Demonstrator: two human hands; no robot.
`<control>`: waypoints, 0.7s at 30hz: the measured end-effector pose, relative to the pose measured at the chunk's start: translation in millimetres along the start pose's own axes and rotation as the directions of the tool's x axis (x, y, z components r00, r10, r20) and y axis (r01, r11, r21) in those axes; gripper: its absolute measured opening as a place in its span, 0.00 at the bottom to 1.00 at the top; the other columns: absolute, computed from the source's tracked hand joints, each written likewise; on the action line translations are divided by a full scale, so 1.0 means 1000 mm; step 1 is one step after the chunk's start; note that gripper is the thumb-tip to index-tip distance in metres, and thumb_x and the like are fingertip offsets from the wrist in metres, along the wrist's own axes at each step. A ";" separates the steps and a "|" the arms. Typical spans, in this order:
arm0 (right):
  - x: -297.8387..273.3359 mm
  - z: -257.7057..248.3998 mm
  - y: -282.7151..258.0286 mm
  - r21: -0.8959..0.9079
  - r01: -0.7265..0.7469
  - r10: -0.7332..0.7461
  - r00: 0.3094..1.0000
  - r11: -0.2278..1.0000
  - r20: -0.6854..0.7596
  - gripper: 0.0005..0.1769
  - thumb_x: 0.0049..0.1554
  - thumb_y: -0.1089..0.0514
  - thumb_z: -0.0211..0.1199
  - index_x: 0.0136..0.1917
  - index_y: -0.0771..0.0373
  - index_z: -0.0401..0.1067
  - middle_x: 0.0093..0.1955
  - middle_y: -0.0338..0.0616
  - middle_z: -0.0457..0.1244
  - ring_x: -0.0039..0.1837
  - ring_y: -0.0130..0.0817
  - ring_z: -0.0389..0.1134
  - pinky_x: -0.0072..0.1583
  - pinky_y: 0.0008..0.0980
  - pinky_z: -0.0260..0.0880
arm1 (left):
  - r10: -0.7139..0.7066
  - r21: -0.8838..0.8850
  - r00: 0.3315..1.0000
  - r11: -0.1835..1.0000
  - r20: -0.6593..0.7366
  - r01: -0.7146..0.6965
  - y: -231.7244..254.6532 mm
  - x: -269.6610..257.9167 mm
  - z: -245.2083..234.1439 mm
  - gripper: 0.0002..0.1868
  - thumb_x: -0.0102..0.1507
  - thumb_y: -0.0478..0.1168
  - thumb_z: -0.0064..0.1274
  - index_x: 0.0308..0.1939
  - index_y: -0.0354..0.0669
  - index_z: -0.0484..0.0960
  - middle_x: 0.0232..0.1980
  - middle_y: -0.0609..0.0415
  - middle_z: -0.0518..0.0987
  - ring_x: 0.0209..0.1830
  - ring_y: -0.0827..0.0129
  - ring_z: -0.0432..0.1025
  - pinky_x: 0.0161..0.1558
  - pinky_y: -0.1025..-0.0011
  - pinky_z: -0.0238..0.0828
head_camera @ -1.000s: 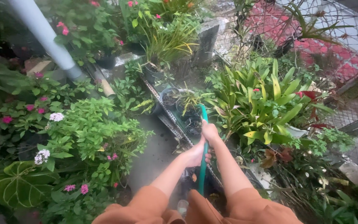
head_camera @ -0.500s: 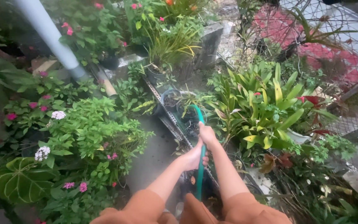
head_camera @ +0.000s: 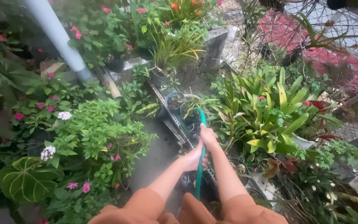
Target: Watering various potted plants in an outdoor garden area using a hose.
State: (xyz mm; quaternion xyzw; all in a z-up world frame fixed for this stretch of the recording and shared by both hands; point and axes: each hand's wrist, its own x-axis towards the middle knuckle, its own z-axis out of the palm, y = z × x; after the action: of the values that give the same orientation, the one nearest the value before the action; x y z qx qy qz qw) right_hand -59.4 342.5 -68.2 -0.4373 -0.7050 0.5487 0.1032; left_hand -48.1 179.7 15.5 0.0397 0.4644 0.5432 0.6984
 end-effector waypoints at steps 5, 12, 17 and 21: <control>0.005 0.005 0.002 0.031 0.021 -0.021 1.000 0.999 -0.012 0.37 0.64 0.34 0.48 0.40 0.72 0.75 0.35 0.54 0.68 0.39 0.45 0.70 0.46 0.45 0.69 | 0.065 -0.021 0.998 0.998 -0.018 -0.065 0.000 0.006 -0.011 0.38 0.63 0.82 0.29 0.37 0.51 0.64 0.27 0.65 0.63 0.24 0.75 0.56 0.28 0.72 0.56; 0.009 0.010 0.004 0.004 -0.021 0.021 0.999 1.000 0.042 0.37 0.64 0.34 0.48 0.39 0.71 0.75 0.34 0.52 0.68 0.38 0.44 0.70 0.46 0.44 0.69 | -0.059 0.018 0.998 0.998 0.011 0.058 0.003 -0.008 -0.009 0.42 0.60 0.85 0.22 0.34 0.50 0.61 0.23 0.62 0.60 0.21 0.71 0.57 0.29 0.71 0.59; 0.001 0.015 -0.002 -0.021 -0.030 0.029 0.999 0.999 -0.019 0.37 0.64 0.33 0.48 0.39 0.69 0.75 0.34 0.50 0.68 0.37 0.41 0.69 0.45 0.42 0.68 | -0.066 0.015 0.998 0.998 0.016 0.066 0.004 -0.007 -0.021 0.43 0.59 0.86 0.23 0.34 0.50 0.61 0.22 0.62 0.59 0.21 0.71 0.56 0.27 0.72 0.57; -0.006 0.013 -0.013 0.085 -0.045 0.041 0.998 0.995 0.045 0.35 0.64 0.34 0.49 0.39 0.69 0.73 0.34 0.48 0.66 0.36 0.40 0.66 0.43 0.43 0.67 | -0.069 -0.006 0.997 0.998 0.033 0.070 0.008 -0.006 -0.024 0.42 0.60 0.86 0.24 0.34 0.50 0.61 0.22 0.62 0.58 0.20 0.72 0.55 0.26 0.73 0.56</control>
State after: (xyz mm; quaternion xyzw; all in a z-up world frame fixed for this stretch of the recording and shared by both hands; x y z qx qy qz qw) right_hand -70.3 329.4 -60.1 -0.4356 -0.6730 0.5902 0.0948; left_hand -70.6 166.8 10.0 0.0299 0.4519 0.5196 0.7245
